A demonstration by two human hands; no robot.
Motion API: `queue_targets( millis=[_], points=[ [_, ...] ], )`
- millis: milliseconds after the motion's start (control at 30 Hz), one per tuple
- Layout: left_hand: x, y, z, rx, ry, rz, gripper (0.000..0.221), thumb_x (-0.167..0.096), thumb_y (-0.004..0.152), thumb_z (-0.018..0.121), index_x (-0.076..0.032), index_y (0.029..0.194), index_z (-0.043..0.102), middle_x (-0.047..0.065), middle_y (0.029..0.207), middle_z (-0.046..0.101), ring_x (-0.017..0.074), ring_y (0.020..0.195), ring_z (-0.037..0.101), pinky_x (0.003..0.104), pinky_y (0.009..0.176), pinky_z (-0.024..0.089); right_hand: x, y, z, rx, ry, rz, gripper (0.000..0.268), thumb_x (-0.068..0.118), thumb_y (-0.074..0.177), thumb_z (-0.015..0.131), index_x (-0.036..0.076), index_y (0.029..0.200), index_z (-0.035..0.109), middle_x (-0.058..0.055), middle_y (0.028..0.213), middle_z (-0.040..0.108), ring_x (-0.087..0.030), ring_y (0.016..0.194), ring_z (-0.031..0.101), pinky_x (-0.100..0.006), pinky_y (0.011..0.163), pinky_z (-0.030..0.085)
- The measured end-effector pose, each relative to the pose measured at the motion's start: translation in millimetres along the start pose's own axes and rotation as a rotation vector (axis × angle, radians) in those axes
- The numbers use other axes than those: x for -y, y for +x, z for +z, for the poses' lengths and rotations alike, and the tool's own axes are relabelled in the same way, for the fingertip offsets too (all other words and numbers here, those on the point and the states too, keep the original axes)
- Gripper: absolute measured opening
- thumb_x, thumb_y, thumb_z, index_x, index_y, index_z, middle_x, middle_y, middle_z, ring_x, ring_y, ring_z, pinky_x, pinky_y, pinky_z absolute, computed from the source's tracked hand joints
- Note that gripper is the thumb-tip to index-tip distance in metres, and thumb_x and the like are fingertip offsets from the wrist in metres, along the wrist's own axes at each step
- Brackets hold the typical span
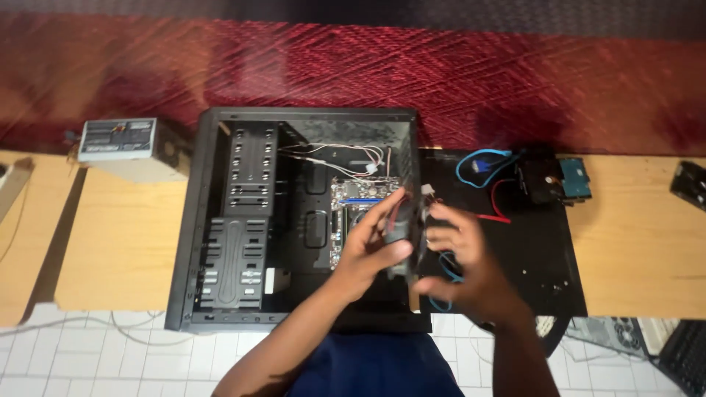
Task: Aligning a motherboard inside a computer case and securing it with screws and a cooling fan.
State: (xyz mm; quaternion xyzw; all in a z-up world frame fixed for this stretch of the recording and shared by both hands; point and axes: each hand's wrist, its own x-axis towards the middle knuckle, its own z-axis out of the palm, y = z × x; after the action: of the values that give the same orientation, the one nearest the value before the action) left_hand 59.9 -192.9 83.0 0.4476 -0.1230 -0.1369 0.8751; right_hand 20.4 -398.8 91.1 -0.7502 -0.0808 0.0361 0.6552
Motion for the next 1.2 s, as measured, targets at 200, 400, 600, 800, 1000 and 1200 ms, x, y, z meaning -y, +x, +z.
queue_targets(
  millis=[200, 400, 600, 800, 1000, 1200],
  points=[
    [-3, -45, -33, 0.037, -0.349, 0.001, 0.090, -0.034, 0.086, 0.068, -0.004, 0.161, 0.028, 0.031, 0.140, 0.054, 0.0426, 0.114, 0.065, 0.057, 0.087, 0.061, -92, -22, -76, -0.283, -0.534, 0.423, 0.080, 0.034, 0.076, 0.090, 0.009, 0.145, 0.058, -0.027, 0.123, 0.067, -0.040, 0.100, 0.072, -0.045, 0.079, 0.060],
    [-38, -71, -62, 0.171, -0.732, -0.216, 0.075, -0.044, 0.096, 0.048, -0.014, 0.162, 0.029, 0.039, 0.161, 0.030, 0.0640, 0.130, 0.047, 0.059, 0.089, 0.056, -156, -38, -46, -0.042, -0.915, 0.798, 0.081, 0.061, 0.060, 0.086, 0.017, 0.127, 0.069, -0.010, 0.128, 0.069, -0.033, 0.123, 0.061, -0.047, 0.096, 0.052],
    [-43, -80, -71, 0.103, -0.788, -0.184, 0.078, -0.043, 0.095, 0.049, -0.008, 0.162, 0.028, 0.042, 0.156, 0.034, 0.0653, 0.126, 0.049, 0.059, 0.083, 0.060, -237, -54, -69, -0.005, -1.024, 0.353, 0.033, 0.046, 0.095, 0.063, 0.016, 0.088, 0.074, -0.007, 0.097, 0.068, -0.026, 0.095, 0.067, -0.042, 0.081, 0.051],
    [-57, -85, -70, 0.069, -0.791, -0.133, 0.081, -0.041, 0.095, 0.050, -0.006, 0.162, 0.022, 0.042, 0.154, 0.034, 0.0639, 0.121, 0.052, 0.058, 0.081, 0.060, -246, -37, -134, -0.204, -0.396, 0.413, 0.026, -0.001, 0.092, 0.067, 0.007, 0.115, 0.076, -0.010, 0.113, 0.077, -0.021, 0.104, 0.071, -0.035, 0.096, 0.055],
    [-64, -91, -80, 0.068, -0.715, -0.082, 0.075, -0.043, 0.096, 0.056, -0.010, 0.159, 0.033, 0.042, 0.154, 0.035, 0.0637, 0.122, 0.053, 0.057, 0.082, 0.060, -132, 51, -182, -0.234, -0.826, 0.290, 0.049, 0.036, 0.119, 0.052, 0.007, 0.083, 0.068, -0.011, 0.081, 0.066, -0.024, 0.081, 0.059, -0.043, 0.082, 0.042],
    [-70, -94, -80, 0.046, -0.680, -0.026, 0.071, -0.041, 0.098, 0.057, -0.007, 0.157, 0.037, 0.044, 0.152, 0.036, 0.0667, 0.122, 0.051, 0.061, 0.082, 0.058, -158, 115, -197, -0.464, -0.745, 0.160, 0.026, 0.033, 0.107, 0.058, 0.012, 0.108, 0.074, -0.005, 0.089, 0.070, -0.019, 0.092, 0.066, -0.039, 0.082, 0.048]
  ],
)
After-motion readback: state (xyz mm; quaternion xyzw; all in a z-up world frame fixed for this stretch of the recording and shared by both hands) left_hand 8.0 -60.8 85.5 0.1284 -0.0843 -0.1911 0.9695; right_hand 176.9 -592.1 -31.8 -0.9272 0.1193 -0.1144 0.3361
